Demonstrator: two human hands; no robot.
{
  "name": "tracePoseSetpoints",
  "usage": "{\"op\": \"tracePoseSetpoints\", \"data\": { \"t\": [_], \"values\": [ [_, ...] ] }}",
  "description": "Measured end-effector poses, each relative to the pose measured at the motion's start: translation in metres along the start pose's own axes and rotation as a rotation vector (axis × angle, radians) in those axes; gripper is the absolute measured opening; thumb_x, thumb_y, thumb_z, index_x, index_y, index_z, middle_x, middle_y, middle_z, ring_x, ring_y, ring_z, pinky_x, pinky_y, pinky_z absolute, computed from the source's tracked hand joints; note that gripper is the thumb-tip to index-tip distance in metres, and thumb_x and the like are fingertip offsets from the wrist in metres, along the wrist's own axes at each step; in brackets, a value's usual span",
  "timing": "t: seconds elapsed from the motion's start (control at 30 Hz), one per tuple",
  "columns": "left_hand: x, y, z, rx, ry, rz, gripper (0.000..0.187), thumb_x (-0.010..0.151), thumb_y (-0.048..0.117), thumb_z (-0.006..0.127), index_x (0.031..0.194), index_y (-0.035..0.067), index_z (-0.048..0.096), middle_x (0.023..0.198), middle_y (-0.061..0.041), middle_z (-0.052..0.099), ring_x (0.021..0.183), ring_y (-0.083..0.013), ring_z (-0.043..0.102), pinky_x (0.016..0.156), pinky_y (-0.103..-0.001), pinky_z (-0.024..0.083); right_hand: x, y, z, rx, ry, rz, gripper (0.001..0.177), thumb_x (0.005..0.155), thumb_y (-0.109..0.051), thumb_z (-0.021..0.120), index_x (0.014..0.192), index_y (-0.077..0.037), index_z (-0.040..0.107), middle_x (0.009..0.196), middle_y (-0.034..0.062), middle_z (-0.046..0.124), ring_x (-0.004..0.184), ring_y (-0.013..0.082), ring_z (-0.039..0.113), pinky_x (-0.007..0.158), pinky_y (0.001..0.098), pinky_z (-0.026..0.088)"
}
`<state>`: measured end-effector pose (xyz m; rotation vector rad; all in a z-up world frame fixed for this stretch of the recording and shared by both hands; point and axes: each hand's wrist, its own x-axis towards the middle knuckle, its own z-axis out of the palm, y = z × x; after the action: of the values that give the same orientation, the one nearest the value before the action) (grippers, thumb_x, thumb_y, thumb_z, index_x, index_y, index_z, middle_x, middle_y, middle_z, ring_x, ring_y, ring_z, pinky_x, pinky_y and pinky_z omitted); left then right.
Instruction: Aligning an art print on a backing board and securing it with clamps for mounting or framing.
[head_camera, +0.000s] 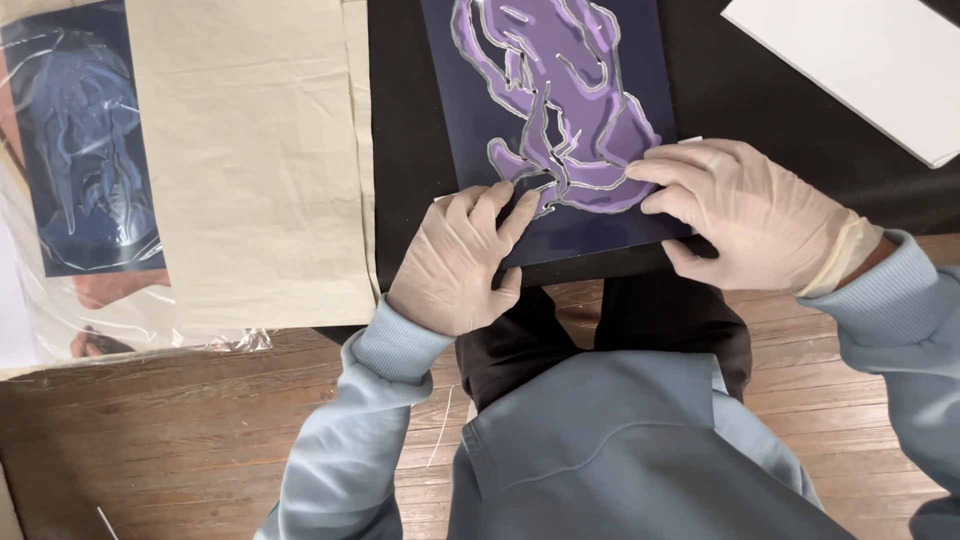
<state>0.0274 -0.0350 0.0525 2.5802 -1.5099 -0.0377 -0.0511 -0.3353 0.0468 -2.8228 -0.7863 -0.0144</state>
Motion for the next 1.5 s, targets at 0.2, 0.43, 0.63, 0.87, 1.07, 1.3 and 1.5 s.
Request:
{"op": "tracePoseSetpoints", "data": {
  "t": [0.2, 0.43, 0.63, 0.87, 1.07, 1.3, 1.5],
  "values": [
    [0.0, 0.005, -0.003, -0.06, 0.048, -0.033, 0.077, 0.078, 0.036, 0.076, 0.144, 0.004, 0.054, 0.143, -0.015, 0.05, 0.121, -0.0307, 0.053, 0.103, -0.044, 0.044, 0.011, 0.002, -0.002, -0.084, -0.126, -0.022, 0.066, 0.074, -0.032, 0.075, 0.136, -0.014, 0.063, 0.137, 0.0091, 0.06, 0.126, 0.0268, 0.057, 0.11, 0.0442, 0.046],
    [-0.009, -0.006, 0.016, 0.019, 0.043, -0.031, 0.087, 0.083, 0.049, 0.078, 0.153, 0.008, 0.045, 0.156, -0.007, 0.042, 0.125, -0.031, 0.049, 0.1, -0.044, 0.043, 0.01, -0.001, -0.001, -0.216, -0.058, -0.097, 0.066, 0.074, -0.048, 0.072, 0.133, -0.019, 0.066, 0.137, 0.0067, 0.061, 0.123, 0.0265, 0.06, 0.105, 0.0428, 0.051],
    [-0.017, -0.018, 0.018, -0.089, 0.032, -0.023, 0.099, 0.075, 0.053, 0.082, 0.154, 0.01, 0.041, 0.16, -0.001, 0.038, 0.135, -0.0221, 0.047, 0.117, -0.046, 0.036, 0.003, 0.002, 0.017, -0.151, 0.061, -0.12, 0.059, 0.073, -0.04, 0.081, 0.126, -0.016, 0.072, 0.134, 0.0078, 0.061, 0.122, 0.0281, 0.061, 0.102, 0.0449, 0.053],
    [-0.016, -0.026, 0.024, -0.12, 0.062, 0.054, 0.091, 0.082, 0.053, 0.078, 0.152, 0.007, 0.044, 0.155, -0.005, 0.043, 0.135, -0.025, 0.049, 0.119, -0.049, 0.034, 0.011, 0.004, 0.025, -0.001, 0.126, -0.088, 0.061, 0.07, -0.032, 0.084, 0.124, -0.009, 0.068, 0.137, 0.0183, 0.06, 0.126, 0.0361, 0.062, 0.099, 0.0479, 0.055],
    [0.011, -0.012, 0.029, 0.07, 0.22, -0.053, 0.043, 0.099, 0.037, 0.069, 0.133, 0.011, 0.063, 0.125, -0.005, 0.058, 0.109, -0.0263, 0.06, 0.096, -0.043, 0.049, 0.024, 0.005, 0.014, 0.047, 0.119, -0.152, 0.061, 0.069, -0.036, 0.08, 0.118, -0.003, 0.064, 0.134, 0.0215, 0.062, 0.121, 0.0392, 0.064, 0.096, 0.0487, 0.057],
    [0.077, -0.019, 0.002, -0.008, -0.049, -0.317, 0.028, 0.108, 0.037, 0.058, 0.117, 0.013, 0.067, 0.122, -0.009, 0.058, 0.101, -0.0263, 0.062, 0.081, -0.041, 0.054, 0.028, -0.003, 0.003, 0.004, 0.085, -0.081, 0.039, 0.079, -0.025, 0.077, 0.111, -0.007, 0.064, 0.133, 0.0139, 0.065, 0.118, 0.0328, 0.067, 0.092, 0.0428, 0.058],
    [0.121, -0.032, 0.053, 0.168, 0.326, -0.399, 0.08, 0.088, 0.063, 0.055, 0.141, 0.004, 0.05, 0.147, -0.02, 0.047, 0.134, -0.0338, 0.048, 0.109, -0.051, 0.045, 0.03, -0.004, 0.002, 0.011, 0.065, -0.054, 0.036, 0.076, -0.024, 0.078, 0.107, -0.006, 0.068, 0.132, 0.013, 0.067, 0.119, 0.032, 0.067, 0.095, 0.043, 0.058]
  ]
}}
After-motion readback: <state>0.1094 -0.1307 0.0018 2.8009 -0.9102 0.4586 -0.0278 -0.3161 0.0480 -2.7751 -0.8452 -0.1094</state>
